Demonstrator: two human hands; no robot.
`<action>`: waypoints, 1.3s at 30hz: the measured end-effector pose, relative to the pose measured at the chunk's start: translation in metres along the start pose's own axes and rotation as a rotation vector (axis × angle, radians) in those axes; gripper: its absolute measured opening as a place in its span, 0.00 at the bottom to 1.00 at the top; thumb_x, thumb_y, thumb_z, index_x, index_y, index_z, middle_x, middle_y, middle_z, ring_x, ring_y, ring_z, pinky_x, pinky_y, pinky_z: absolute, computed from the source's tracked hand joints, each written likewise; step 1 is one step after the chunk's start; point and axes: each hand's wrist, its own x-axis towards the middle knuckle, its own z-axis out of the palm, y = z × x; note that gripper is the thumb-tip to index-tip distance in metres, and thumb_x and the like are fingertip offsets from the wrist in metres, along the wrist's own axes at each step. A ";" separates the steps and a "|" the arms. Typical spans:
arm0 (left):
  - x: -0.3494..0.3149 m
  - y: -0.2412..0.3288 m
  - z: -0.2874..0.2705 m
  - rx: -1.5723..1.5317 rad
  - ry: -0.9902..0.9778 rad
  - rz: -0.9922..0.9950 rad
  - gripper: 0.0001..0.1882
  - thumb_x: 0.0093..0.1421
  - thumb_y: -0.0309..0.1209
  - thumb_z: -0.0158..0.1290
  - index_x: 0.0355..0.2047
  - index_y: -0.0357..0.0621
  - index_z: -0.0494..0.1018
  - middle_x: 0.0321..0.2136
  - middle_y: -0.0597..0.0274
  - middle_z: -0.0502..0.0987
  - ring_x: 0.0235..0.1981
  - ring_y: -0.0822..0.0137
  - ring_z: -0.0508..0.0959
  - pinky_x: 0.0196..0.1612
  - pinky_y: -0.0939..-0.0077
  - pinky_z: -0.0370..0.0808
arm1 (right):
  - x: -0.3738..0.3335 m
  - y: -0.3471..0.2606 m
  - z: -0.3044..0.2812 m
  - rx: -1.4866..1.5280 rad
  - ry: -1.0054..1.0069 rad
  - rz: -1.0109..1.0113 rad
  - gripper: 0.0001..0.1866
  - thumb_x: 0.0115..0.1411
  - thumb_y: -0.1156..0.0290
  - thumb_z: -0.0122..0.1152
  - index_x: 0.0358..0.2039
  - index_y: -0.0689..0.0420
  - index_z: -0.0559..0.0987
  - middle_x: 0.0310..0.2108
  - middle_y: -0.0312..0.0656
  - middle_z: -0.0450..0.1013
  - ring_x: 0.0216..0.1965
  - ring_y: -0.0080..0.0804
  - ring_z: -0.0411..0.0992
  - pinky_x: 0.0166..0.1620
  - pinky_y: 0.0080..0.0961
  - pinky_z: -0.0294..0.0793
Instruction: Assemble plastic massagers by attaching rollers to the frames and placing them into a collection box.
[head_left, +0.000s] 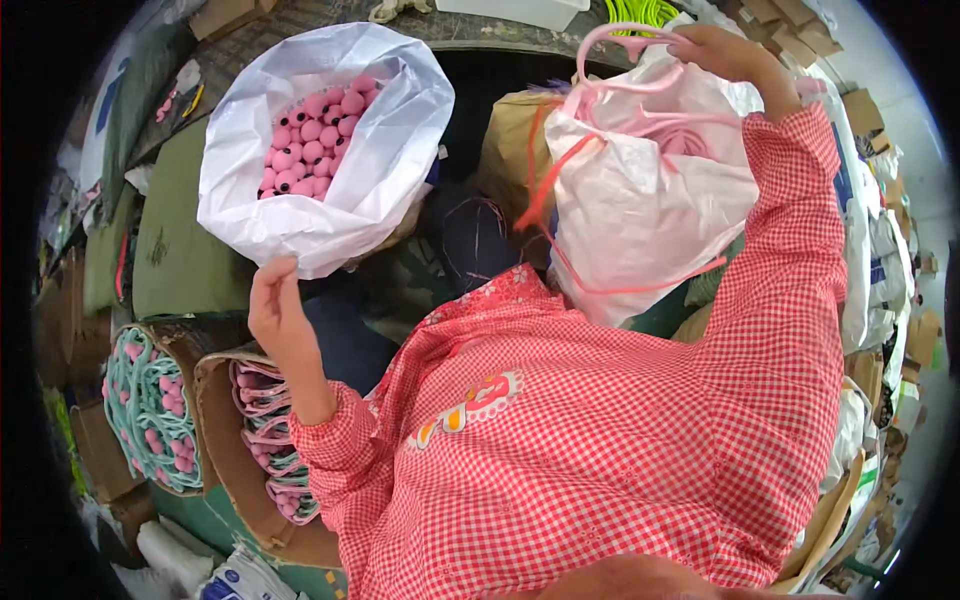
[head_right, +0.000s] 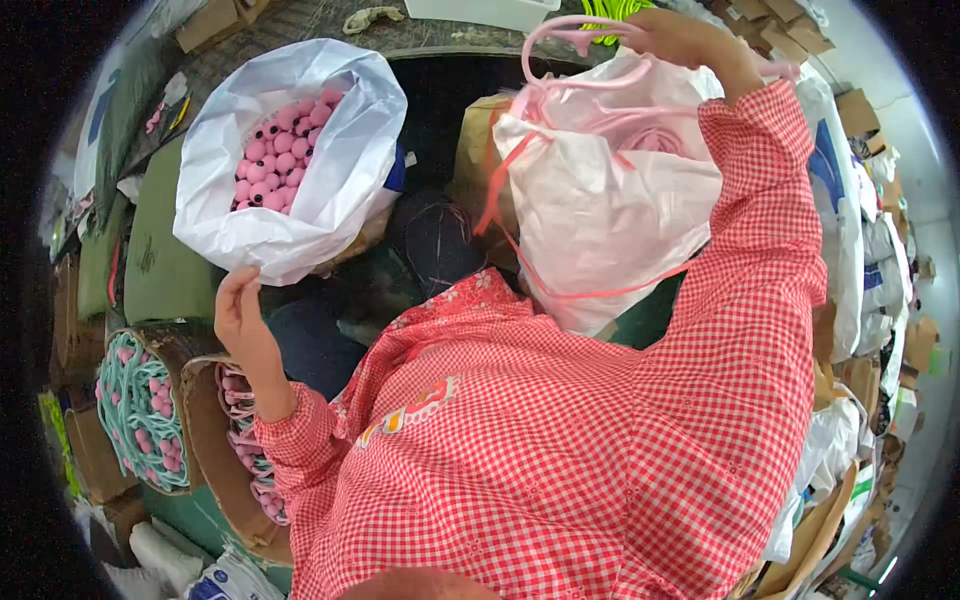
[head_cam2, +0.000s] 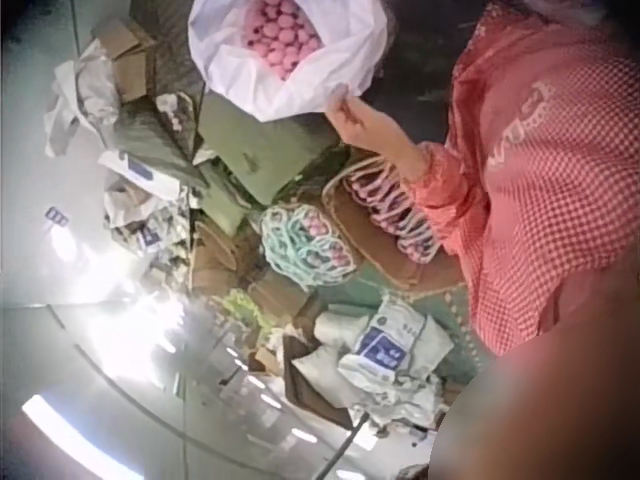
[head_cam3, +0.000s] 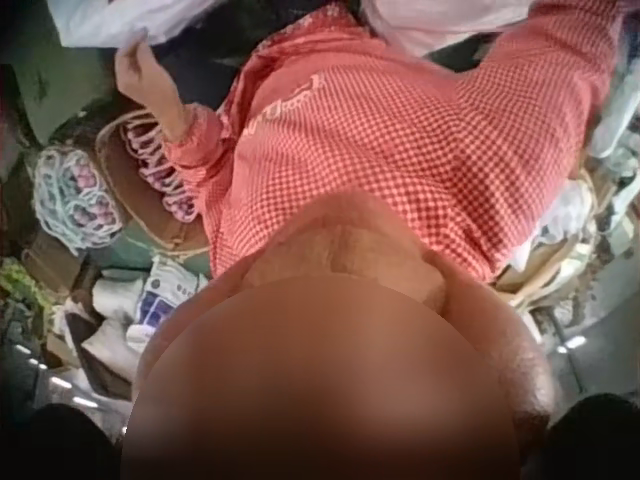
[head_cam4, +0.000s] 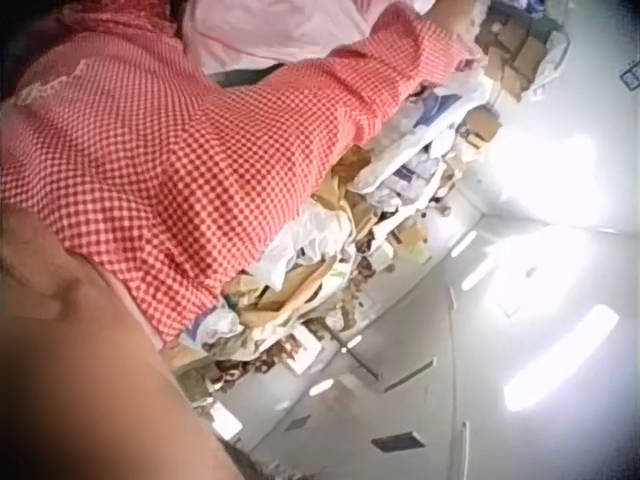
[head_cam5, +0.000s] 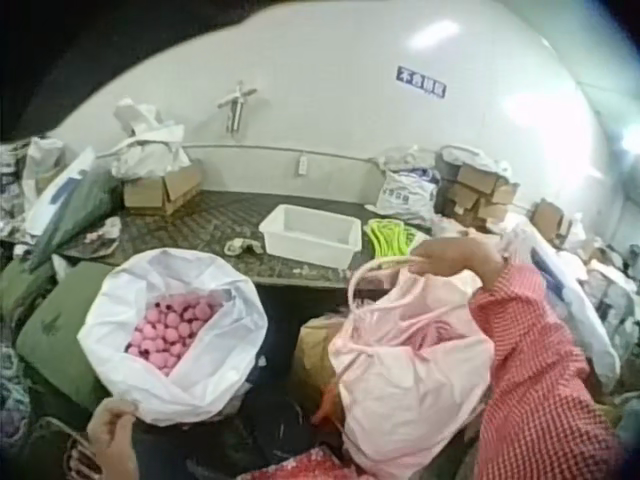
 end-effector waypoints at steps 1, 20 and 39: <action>0.001 0.002 0.007 -0.045 -0.048 0.009 0.06 0.63 0.18 0.47 0.38 0.34 0.73 0.36 0.64 0.76 0.41 0.74 0.74 0.49 0.81 0.69 | 0.004 0.000 0.004 -0.105 -0.107 0.027 0.15 0.64 0.62 0.52 0.41 0.61 0.76 0.35 0.46 0.74 0.41 0.37 0.72 0.44 0.31 0.70; 0.013 0.051 0.082 -0.557 -0.315 -0.123 0.24 0.70 0.41 0.43 0.61 0.41 0.60 0.50 0.53 0.74 0.47 0.65 0.74 0.52 0.70 0.70 | 0.024 -0.183 0.030 1.760 -0.362 -0.310 0.09 0.66 0.62 0.49 0.30 0.51 0.69 0.17 0.28 0.60 0.14 0.16 0.57 0.15 0.14 0.53; 0.099 0.006 0.107 -0.051 -0.331 -0.004 0.17 0.68 0.40 0.42 0.45 0.38 0.68 0.29 0.53 0.75 0.31 0.56 0.77 0.38 0.63 0.74 | 0.011 -0.255 0.177 2.139 0.329 -0.057 0.18 0.69 0.53 0.47 0.40 0.57 0.70 0.23 0.32 0.59 0.18 0.16 0.53 0.18 0.13 0.50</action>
